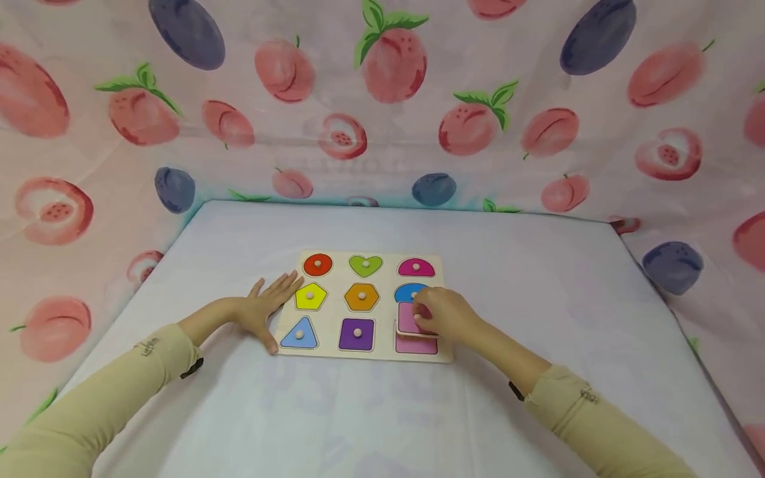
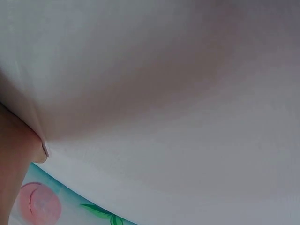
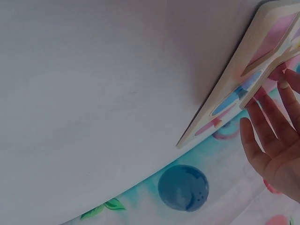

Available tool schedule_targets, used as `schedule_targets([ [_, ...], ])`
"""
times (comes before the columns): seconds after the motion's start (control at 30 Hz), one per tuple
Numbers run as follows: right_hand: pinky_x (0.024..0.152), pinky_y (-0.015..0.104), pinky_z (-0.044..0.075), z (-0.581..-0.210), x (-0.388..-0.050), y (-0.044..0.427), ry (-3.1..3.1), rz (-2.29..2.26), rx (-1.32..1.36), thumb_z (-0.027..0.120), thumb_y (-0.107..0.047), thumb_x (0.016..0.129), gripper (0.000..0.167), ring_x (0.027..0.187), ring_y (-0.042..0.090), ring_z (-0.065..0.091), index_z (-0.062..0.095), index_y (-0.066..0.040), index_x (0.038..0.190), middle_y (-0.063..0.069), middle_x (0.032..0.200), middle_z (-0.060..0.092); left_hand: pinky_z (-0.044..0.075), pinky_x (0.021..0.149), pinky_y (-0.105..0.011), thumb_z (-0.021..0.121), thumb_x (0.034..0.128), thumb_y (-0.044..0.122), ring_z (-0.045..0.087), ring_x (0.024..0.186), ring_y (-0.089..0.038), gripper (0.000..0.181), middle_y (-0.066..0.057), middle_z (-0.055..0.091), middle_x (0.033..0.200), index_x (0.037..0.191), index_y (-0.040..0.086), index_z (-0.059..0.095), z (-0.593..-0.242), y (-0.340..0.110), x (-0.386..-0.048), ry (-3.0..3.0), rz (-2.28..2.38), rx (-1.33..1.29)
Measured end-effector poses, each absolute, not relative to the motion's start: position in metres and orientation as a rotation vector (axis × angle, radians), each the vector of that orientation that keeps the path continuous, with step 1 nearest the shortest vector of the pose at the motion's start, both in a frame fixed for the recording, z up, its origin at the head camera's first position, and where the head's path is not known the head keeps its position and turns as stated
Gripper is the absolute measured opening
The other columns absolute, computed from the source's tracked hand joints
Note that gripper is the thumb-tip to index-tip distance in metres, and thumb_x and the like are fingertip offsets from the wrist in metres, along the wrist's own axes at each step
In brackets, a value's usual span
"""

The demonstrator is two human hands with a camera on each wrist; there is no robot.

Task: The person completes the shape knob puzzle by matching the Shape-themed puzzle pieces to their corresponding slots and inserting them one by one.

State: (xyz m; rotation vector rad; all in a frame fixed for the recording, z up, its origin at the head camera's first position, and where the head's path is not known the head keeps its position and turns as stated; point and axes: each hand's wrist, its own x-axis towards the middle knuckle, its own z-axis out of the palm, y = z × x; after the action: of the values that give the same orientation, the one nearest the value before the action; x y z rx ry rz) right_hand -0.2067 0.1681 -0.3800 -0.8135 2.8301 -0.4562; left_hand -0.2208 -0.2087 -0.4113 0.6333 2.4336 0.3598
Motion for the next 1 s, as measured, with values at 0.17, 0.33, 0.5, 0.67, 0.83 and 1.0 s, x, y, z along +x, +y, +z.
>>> schedule_targets([
  [0.17, 0.066, 0.026, 0.046, -0.381, -0.206, 0.169, 2.817, -0.476, -0.873, 0.074, -0.012, 0.08, 0.008, 0.072, 0.013, 0.05, 0.066, -0.011, 0.08, -0.003, 0.073, 0.059, -0.018, 0.109, -0.063, 0.083, 0.0604, 0.052, -0.018, 0.144, -0.036, 0.137, -0.015, -0.021, 0.157, 0.15, 0.008, -0.011, -0.408, -0.211, -0.221, 2.432, 0.351, 0.618],
  [0.33, 0.073, 0.029, 0.052, -0.385, -0.201, 0.168, 2.783, -0.447, -0.794, 0.074, -0.014, 0.08, 0.009, 0.077, 0.014, 0.053, 0.067, -0.012, 0.084, -0.003, 0.079, 0.062, -0.017, 0.11, -0.062, 0.083, 0.0604, 0.052, -0.018, 0.144, -0.035, 0.138, -0.014, -0.021, 0.157, 0.15, 0.009, -0.012, -0.409, -0.211, -0.221, 2.433, 0.367, 0.633],
  [0.5, 0.079, 0.032, 0.054, -0.387, -0.194, 0.167, 2.78, -0.41, -0.723, 0.075, -0.016, 0.08, 0.012, 0.082, 0.014, 0.055, 0.067, -0.013, 0.089, -0.002, 0.087, 0.065, -0.017, 0.109, -0.063, 0.083, 0.0595, 0.052, -0.016, 0.145, -0.037, 0.138, -0.016, -0.02, 0.157, 0.15, 0.008, -0.011, -0.412, -0.209, -0.22, 2.439, 0.365, 0.648],
  [0.67, 0.079, 0.031, 0.054, -0.387, -0.192, 0.167, 2.78, -0.399, -0.725, 0.074, -0.018, 0.081, 0.013, 0.082, 0.014, 0.054, 0.067, -0.013, 0.091, -0.002, 0.087, 0.064, -0.016, 0.11, -0.063, 0.083, 0.0592, 0.053, -0.016, 0.145, -0.037, 0.138, -0.016, -0.019, 0.157, 0.15, 0.008, -0.011, -0.414, -0.208, -0.221, 2.453, 0.347, 0.646],
  [0.83, 0.078, 0.031, 0.053, -0.39, -0.192, 0.166, 2.782, -0.403, -0.753, 0.074, -0.018, 0.081, 0.011, 0.081, 0.013, 0.053, 0.067, -0.013, 0.088, -0.003, 0.085, 0.063, -0.016, 0.109, -0.064, 0.084, 0.059, 0.052, -0.016, 0.144, -0.037, 0.138, -0.017, -0.019, 0.157, 0.15, 0.008, -0.01, -0.414, -0.207, -0.22, 2.453, 0.369, 0.649],
  [1.0, 0.071, 0.025, 0.05, -0.392, -0.192, 0.164, 2.786, -0.405, -0.781, 0.075, -0.017, 0.08, 0.01, 0.074, 0.011, 0.05, 0.066, -0.014, 0.084, -0.006, 0.076, 0.06, -0.016, 0.109, -0.064, 0.084, 0.0593, 0.051, -0.017, 0.144, -0.037, 0.137, -0.016, -0.019, 0.157, 0.151, 0.009, -0.01, -0.413, -0.207, -0.22, 2.453, 0.373, 0.649],
])
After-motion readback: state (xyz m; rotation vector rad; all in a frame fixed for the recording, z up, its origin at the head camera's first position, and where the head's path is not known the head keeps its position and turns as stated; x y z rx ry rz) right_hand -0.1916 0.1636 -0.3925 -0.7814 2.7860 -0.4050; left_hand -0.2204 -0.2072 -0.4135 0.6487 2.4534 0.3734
